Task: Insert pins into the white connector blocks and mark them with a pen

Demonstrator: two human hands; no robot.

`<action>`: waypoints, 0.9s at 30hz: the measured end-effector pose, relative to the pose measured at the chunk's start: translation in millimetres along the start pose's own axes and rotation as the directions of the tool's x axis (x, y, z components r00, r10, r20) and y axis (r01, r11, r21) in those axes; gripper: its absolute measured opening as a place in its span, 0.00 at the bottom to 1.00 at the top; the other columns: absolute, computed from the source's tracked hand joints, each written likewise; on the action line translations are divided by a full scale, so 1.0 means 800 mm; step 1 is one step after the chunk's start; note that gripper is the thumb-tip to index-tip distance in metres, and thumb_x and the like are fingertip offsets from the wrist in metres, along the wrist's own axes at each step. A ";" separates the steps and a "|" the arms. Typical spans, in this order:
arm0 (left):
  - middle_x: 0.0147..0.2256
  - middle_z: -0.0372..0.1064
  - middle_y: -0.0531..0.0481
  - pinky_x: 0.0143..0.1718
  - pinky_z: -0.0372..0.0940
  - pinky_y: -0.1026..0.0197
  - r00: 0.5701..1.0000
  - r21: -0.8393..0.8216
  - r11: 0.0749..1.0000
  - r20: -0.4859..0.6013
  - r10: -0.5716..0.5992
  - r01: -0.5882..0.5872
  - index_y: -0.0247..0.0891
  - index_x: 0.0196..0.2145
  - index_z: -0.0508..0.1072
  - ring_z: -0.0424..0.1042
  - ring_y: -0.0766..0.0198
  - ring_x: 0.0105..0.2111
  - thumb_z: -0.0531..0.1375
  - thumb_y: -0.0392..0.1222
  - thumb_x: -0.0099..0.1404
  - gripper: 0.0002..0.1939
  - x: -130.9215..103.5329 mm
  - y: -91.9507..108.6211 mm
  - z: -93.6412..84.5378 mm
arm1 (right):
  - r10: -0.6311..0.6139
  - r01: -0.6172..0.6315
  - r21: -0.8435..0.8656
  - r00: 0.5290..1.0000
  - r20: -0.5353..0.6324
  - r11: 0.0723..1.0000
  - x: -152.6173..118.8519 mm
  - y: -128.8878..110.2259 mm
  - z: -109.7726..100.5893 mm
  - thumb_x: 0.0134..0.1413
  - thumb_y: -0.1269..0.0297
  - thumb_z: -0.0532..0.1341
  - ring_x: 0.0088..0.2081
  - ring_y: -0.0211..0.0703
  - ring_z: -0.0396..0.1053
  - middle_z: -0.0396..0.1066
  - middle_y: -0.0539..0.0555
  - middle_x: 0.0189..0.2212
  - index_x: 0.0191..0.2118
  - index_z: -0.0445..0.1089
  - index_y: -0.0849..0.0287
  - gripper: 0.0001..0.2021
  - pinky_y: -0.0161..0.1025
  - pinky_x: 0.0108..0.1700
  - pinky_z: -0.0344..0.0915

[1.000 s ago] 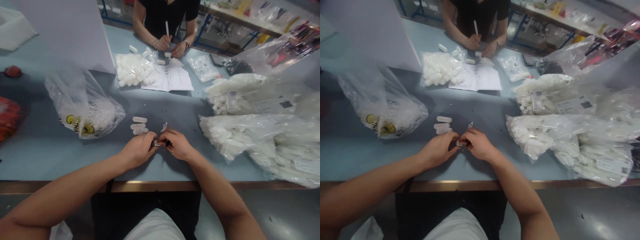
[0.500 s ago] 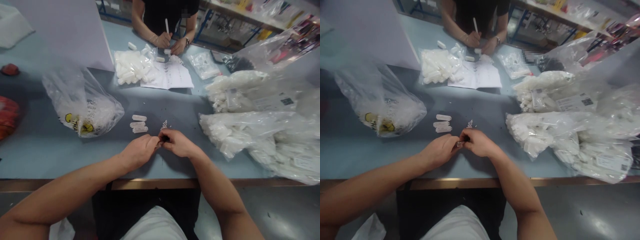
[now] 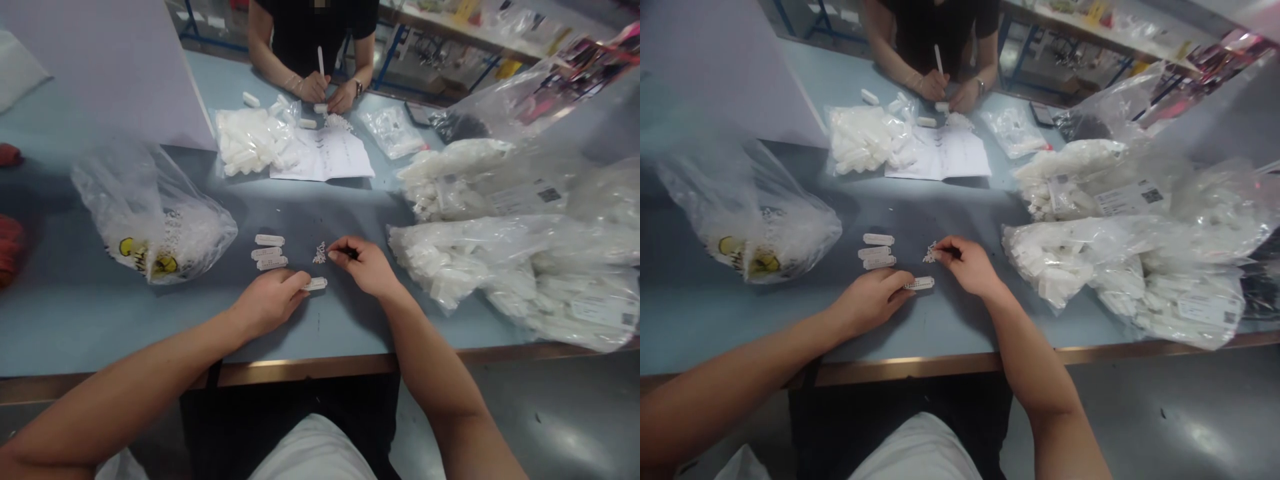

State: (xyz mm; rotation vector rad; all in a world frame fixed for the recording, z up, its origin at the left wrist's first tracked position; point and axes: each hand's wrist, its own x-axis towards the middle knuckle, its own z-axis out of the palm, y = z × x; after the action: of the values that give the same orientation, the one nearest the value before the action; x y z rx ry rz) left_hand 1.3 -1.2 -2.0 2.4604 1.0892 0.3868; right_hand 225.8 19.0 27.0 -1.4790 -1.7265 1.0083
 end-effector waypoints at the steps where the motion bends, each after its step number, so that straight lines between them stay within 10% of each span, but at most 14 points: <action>1: 0.32 0.68 0.49 0.33 0.61 0.61 1.000 0.019 1.000 -0.006 0.024 -0.024 0.41 0.40 0.68 0.67 0.62 0.31 0.51 0.43 0.67 0.09 0.000 -0.001 0.000 | -0.002 0.002 -0.007 1.000 -0.028 1.000 0.001 0.002 -0.001 0.54 0.60 0.60 0.32 0.38 0.68 0.73 0.50 0.30 0.36 0.72 0.57 0.08 0.36 0.37 0.63; 20: 0.34 0.70 0.46 0.37 0.63 0.57 0.994 0.022 0.996 -0.076 -0.084 0.086 0.39 0.43 0.66 0.70 0.58 0.35 0.55 0.44 0.65 0.10 0.005 -0.005 -0.002 | -0.137 0.150 -0.614 0.988 0.069 0.775 0.012 0.040 0.008 0.49 0.77 0.52 0.35 0.44 0.64 0.67 0.56 0.36 0.36 0.66 0.59 0.10 0.38 0.38 0.59; 27: 0.35 0.69 0.47 0.36 0.63 0.58 0.992 0.034 0.994 -0.077 -0.101 0.104 0.38 0.43 0.66 0.70 0.58 0.35 0.54 0.44 0.66 0.10 0.006 -0.003 -0.005 | -0.163 0.167 -0.340 0.986 0.040 0.925 -0.002 0.015 0.002 0.47 0.77 0.54 0.33 0.39 0.66 0.70 0.51 0.31 0.35 0.67 0.57 0.10 0.35 0.37 0.60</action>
State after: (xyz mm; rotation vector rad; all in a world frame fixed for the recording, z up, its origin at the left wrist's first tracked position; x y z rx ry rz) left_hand 0.9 5.2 0.9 2.4276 1.2589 0.4337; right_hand 230.4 17.7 16.0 -1.5030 -2.0757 0.6509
